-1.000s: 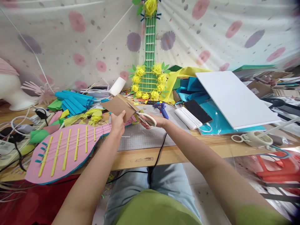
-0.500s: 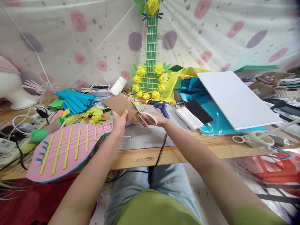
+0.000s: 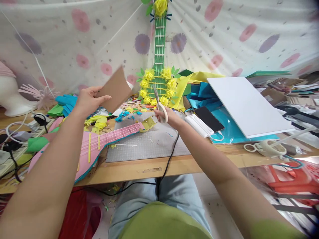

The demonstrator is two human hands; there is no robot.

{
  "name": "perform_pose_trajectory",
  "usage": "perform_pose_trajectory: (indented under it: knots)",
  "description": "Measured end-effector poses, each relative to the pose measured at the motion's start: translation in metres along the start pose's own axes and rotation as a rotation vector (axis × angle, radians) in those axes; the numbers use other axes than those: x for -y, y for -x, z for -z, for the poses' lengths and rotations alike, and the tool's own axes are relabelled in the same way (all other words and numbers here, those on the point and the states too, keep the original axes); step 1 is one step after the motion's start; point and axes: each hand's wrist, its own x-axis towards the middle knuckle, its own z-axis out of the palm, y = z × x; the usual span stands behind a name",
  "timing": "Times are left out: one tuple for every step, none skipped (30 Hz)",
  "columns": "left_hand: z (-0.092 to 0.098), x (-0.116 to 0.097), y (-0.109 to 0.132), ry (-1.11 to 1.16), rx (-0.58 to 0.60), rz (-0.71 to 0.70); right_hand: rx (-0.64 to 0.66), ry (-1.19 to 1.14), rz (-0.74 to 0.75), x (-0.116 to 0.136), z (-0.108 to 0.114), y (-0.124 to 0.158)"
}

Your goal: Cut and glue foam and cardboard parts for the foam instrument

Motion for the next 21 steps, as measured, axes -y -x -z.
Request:
perform_pose_trajectory:
  knots:
    - [0.0,-0.005,-0.001,-0.024,0.043,0.051,-0.092,0.001,0.018,0.003,-0.004,-0.005]
    - [-0.001,-0.008,-0.003,-0.053,0.085,0.095,-0.161,-0.017,0.037,0.005,-0.01,-0.01]
    - [-0.004,-0.01,-0.003,-0.086,0.134,0.132,-0.196,-0.04,0.052,0.007,-0.016,-0.014]
    - [-0.007,-0.01,-0.004,-0.125,0.19,0.155,-0.214,-0.061,0.065,0.007,-0.022,-0.018]
    - [-0.012,-0.01,-0.004,-0.165,0.247,0.163,-0.223,-0.08,0.07,0.007,-0.028,-0.022]
    - [-0.016,-0.01,-0.004,-0.196,0.291,0.158,-0.223,-0.094,0.064,0.005,-0.034,-0.025]
    - [-0.021,-0.009,-0.003,-0.22,0.317,0.133,-0.227,-0.111,0.053,0.004,-0.039,-0.027]
    - [-0.026,-0.008,-0.002,-0.227,0.305,0.091,-0.238,-0.137,0.035,0.001,-0.043,-0.029]
    - [-0.03,-0.006,-0.001,-0.216,0.254,0.033,-0.257,-0.175,0.018,-0.001,-0.047,-0.031]
    - [-0.034,-0.004,0.0,-0.205,0.182,-0.051,-0.285,-0.226,0.009,-0.003,-0.049,-0.032]
    - [-0.038,-0.001,0.002,-0.19,0.09,-0.144,-0.318,-0.29,0.007,-0.004,-0.051,-0.033]
    - [-0.041,0.003,0.004,-0.182,0.006,-0.24,-0.348,-0.361,0.013,-0.005,-0.052,-0.034]
    - [-0.044,0.008,0.006,-0.182,-0.062,-0.326,-0.371,-0.434,0.018,-0.005,-0.053,-0.034]
    - [-0.046,0.014,0.008,-0.195,-0.101,-0.388,-0.389,-0.501,0.023,-0.004,-0.053,-0.035]
    - [-0.048,0.02,0.011,-0.219,-0.116,-0.425,-0.403,-0.561,0.024,-0.003,-0.053,-0.035]
    - [-0.05,0.027,0.015,-0.257,-0.112,-0.439,-0.415,-0.607,0.015,-0.001,-0.053,-0.035]
    - [-0.05,0.033,0.018,-0.303,-0.079,-0.434,-0.418,-0.639,0.0,0.0,-0.052,-0.035]
    - [-0.051,0.039,0.021,-0.337,-0.045,-0.425,-0.41,-0.653,-0.016,0.002,-0.051,-0.033]
    - [-0.051,0.044,0.023,-0.344,-0.031,-0.419,-0.385,-0.65,-0.032,0.003,-0.049,-0.031]
    - [-0.05,0.047,0.023,-0.334,-0.025,-0.416,-0.342,-0.628,-0.052,0.003,-0.046,-0.028]
    - [-0.048,0.049,0.022,-0.309,-0.031,-0.416,-0.283,-0.589,-0.076,0.003,-0.043,-0.024]
